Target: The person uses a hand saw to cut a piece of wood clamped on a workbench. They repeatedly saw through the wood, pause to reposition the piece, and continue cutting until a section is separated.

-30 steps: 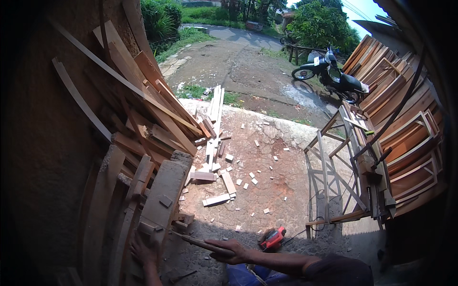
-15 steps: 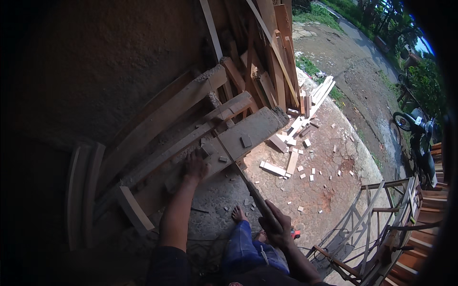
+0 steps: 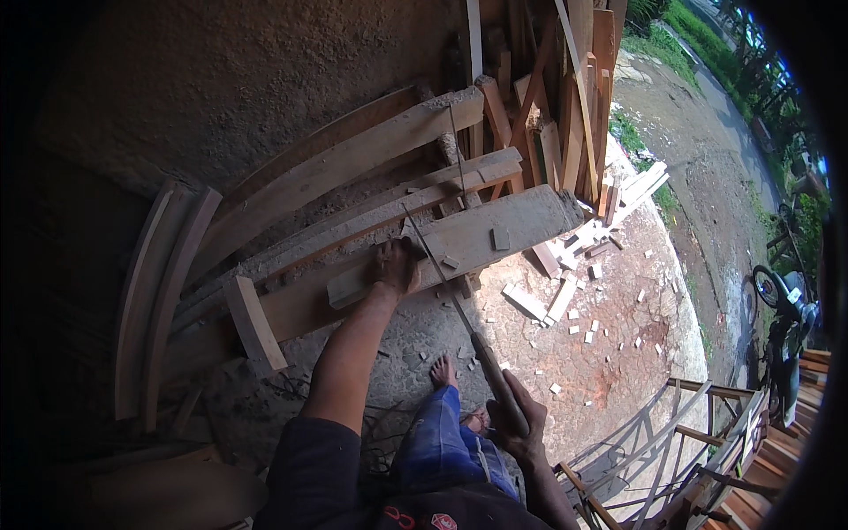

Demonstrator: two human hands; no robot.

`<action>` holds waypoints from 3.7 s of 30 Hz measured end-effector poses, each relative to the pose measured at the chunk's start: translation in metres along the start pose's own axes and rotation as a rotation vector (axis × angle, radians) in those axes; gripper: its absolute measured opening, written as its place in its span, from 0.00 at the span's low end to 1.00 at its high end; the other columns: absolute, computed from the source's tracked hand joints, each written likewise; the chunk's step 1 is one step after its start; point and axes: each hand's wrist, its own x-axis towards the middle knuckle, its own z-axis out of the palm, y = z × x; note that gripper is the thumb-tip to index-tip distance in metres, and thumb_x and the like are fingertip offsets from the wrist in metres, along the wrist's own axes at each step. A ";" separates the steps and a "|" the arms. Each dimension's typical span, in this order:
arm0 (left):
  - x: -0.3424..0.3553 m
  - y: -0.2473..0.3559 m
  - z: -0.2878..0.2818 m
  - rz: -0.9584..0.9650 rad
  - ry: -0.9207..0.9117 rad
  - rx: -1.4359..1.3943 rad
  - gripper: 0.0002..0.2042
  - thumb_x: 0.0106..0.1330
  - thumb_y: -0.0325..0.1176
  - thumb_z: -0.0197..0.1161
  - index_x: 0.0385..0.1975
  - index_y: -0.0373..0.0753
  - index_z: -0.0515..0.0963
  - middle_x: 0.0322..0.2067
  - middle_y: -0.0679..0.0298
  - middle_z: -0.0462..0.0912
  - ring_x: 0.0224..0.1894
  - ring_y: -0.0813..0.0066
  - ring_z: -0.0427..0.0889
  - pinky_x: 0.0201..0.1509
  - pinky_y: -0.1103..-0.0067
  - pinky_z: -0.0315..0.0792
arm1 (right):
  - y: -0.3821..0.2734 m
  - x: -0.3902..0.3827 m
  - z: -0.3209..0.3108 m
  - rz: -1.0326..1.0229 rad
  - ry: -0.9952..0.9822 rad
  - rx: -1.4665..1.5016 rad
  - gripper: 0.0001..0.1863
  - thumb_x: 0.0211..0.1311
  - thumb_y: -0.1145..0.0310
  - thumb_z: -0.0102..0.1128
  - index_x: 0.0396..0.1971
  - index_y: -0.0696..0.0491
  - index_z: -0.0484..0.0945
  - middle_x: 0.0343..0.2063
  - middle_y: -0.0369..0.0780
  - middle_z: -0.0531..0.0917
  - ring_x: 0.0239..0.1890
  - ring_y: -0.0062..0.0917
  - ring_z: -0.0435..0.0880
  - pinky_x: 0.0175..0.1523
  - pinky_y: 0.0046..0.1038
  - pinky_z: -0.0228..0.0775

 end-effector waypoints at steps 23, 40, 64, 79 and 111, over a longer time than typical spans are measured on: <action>0.008 -0.005 0.028 0.045 0.074 0.056 0.19 0.58 0.41 0.60 0.46 0.37 0.78 0.50 0.51 0.74 0.55 0.55 0.71 0.58 0.61 0.67 | 0.008 -0.005 -0.007 -0.147 0.028 -0.172 0.31 0.56 0.69 0.69 0.62 0.54 0.73 0.43 0.46 0.87 0.39 0.30 0.90 0.44 0.29 0.80; -0.003 0.017 -0.028 0.052 -0.064 -0.011 0.19 0.61 0.37 0.60 0.49 0.35 0.70 0.49 0.48 0.75 0.57 0.52 0.74 0.57 0.61 0.72 | 0.018 0.018 0.020 -0.168 0.092 -0.115 0.33 0.56 0.67 0.70 0.62 0.55 0.71 0.38 0.47 0.87 0.32 0.33 0.89 0.38 0.30 0.79; -0.002 -0.008 0.022 0.120 0.146 0.000 0.20 0.63 0.47 0.54 0.46 0.36 0.73 0.45 0.50 0.76 0.49 0.48 0.77 0.58 0.60 0.71 | 0.021 -0.052 -0.021 -0.126 0.022 -0.108 0.34 0.54 0.70 0.69 0.64 0.51 0.71 0.46 0.46 0.86 0.42 0.35 0.89 0.47 0.32 0.79; 0.004 -0.012 0.019 0.030 0.046 -0.009 0.21 0.57 0.41 0.63 0.47 0.38 0.73 0.50 0.50 0.73 0.57 0.52 0.72 0.58 0.61 0.70 | 0.028 -0.064 -0.028 -0.139 0.001 -0.188 0.34 0.52 0.68 0.70 0.63 0.52 0.72 0.43 0.46 0.86 0.40 0.36 0.89 0.47 0.31 0.80; 0.035 -0.029 -0.064 -0.010 -0.283 -0.322 0.26 0.50 0.43 0.67 0.48 0.36 0.82 0.51 0.47 0.77 0.54 0.50 0.78 0.57 0.64 0.74 | -0.067 0.035 -0.019 -0.487 0.206 0.030 0.33 0.57 0.70 0.71 0.64 0.50 0.72 0.44 0.46 0.86 0.37 0.34 0.89 0.40 0.31 0.79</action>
